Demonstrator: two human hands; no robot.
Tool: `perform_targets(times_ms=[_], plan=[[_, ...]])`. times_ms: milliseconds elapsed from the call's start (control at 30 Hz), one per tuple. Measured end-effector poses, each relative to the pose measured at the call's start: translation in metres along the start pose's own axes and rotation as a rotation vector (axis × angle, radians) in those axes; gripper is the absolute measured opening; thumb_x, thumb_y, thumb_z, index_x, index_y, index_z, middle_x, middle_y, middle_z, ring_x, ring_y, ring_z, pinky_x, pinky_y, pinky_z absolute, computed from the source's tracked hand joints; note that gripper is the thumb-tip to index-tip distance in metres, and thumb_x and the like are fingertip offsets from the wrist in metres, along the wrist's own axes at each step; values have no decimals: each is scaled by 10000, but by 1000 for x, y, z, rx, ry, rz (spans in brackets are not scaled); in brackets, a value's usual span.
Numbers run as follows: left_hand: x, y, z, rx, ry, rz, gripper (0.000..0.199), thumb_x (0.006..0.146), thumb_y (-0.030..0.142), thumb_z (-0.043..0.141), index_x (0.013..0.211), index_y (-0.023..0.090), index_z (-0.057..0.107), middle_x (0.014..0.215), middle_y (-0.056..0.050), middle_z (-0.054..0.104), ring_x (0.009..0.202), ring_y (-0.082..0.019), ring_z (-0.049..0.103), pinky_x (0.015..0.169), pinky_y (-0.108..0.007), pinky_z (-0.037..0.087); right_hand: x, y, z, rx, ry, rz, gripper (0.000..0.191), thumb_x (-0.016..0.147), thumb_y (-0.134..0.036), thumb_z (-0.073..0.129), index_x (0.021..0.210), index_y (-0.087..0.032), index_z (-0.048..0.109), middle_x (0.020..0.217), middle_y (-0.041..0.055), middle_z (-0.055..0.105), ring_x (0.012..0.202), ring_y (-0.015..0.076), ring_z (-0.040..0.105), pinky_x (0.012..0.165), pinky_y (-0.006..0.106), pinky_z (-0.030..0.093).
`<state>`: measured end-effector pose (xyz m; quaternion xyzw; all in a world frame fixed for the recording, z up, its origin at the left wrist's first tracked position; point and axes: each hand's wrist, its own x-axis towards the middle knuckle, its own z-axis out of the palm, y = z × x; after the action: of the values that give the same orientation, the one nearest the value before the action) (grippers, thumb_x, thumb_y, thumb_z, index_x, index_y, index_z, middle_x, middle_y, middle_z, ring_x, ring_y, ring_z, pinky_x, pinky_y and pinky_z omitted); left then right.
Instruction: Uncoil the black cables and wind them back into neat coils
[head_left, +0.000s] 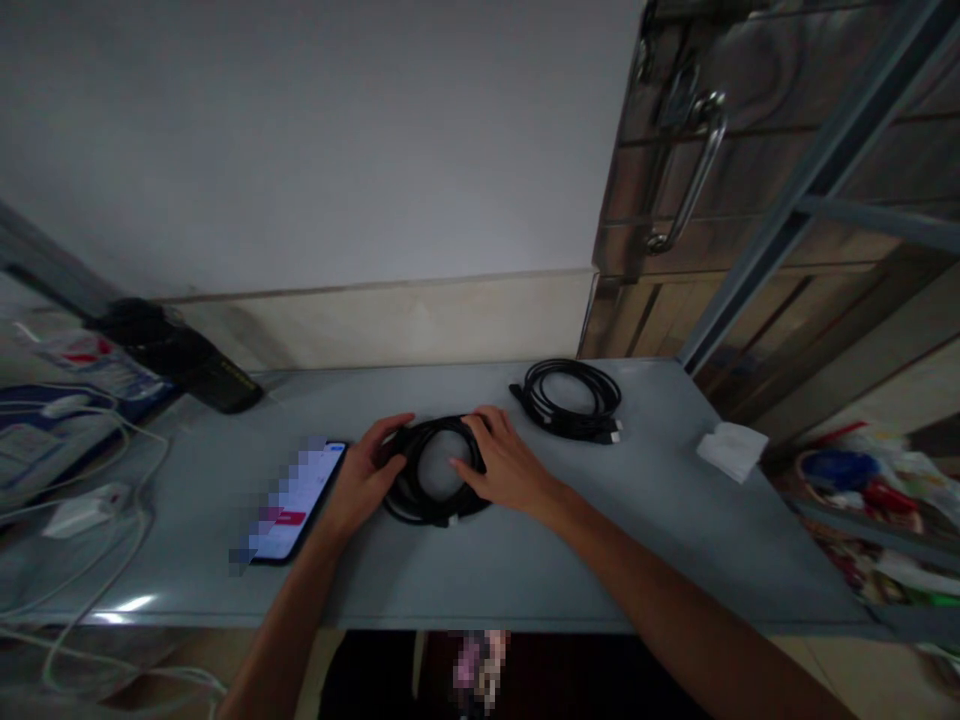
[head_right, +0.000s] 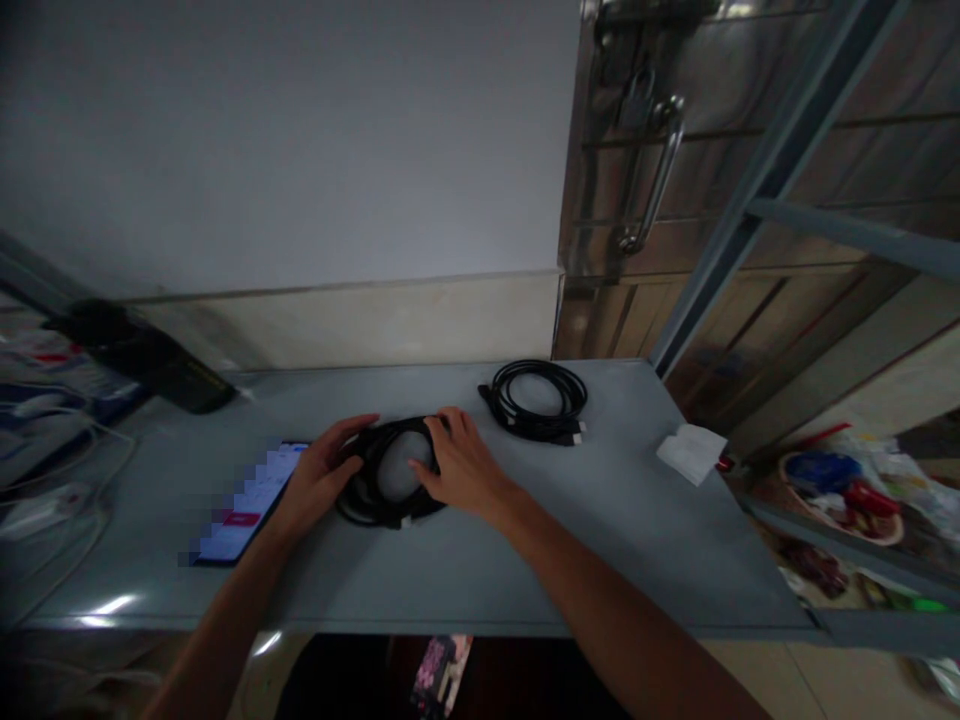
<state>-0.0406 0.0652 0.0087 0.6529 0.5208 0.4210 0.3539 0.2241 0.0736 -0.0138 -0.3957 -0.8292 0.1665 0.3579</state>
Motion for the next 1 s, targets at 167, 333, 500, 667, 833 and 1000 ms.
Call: perform_targets(times_ms=[167,333,500,667,833,1000], plan=[[-1,-5,-2,48,-38,6,476,944,373,736,1401,240,712,1437,-119,739,1335,-352,700,1207,-563,516,0,9,7,97,11,30,462,1008,-109,635,1460,-158,553,1467,185,565,1432,302,539,1282,506,452],[-2,-9,-2,80,14,49,369,996,491,750,1281,258,765,1324,-102,779,1272,-327,723,1175,-514,532,0,12,8,141,-8,-12,467,988,-21,563,1430,-172,576,1441,150,615,1412,270,576,1280,471,462],[-2,0,0,114,12,32,378,968,541,768,1221,262,803,1261,-108,817,1203,-339,755,1121,-521,571,1,16,10,60,94,56,437,962,-81,684,1387,-157,618,1483,184,584,1443,336,536,1288,551,444],[-4,2,0,141,-4,53,351,966,515,772,1207,264,815,1187,-95,840,1103,-322,782,1046,-485,601,2,19,9,121,39,135,425,982,-87,715,1390,-159,620,1405,157,643,1348,302,627,1222,499,512],[-4,2,0,183,-39,40,357,1006,544,724,1212,264,806,1069,-69,833,981,-285,774,915,-414,606,0,16,10,148,-59,43,348,1048,-80,645,1379,-187,631,1355,114,693,1289,262,676,1173,437,539],[-2,4,2,166,50,88,359,1035,554,691,1178,246,807,1200,-88,830,1144,-289,771,1046,-415,580,6,19,-4,9,165,-20,233,1116,-267,641,1341,-208,643,1331,124,689,1292,290,646,1175,458,512]])
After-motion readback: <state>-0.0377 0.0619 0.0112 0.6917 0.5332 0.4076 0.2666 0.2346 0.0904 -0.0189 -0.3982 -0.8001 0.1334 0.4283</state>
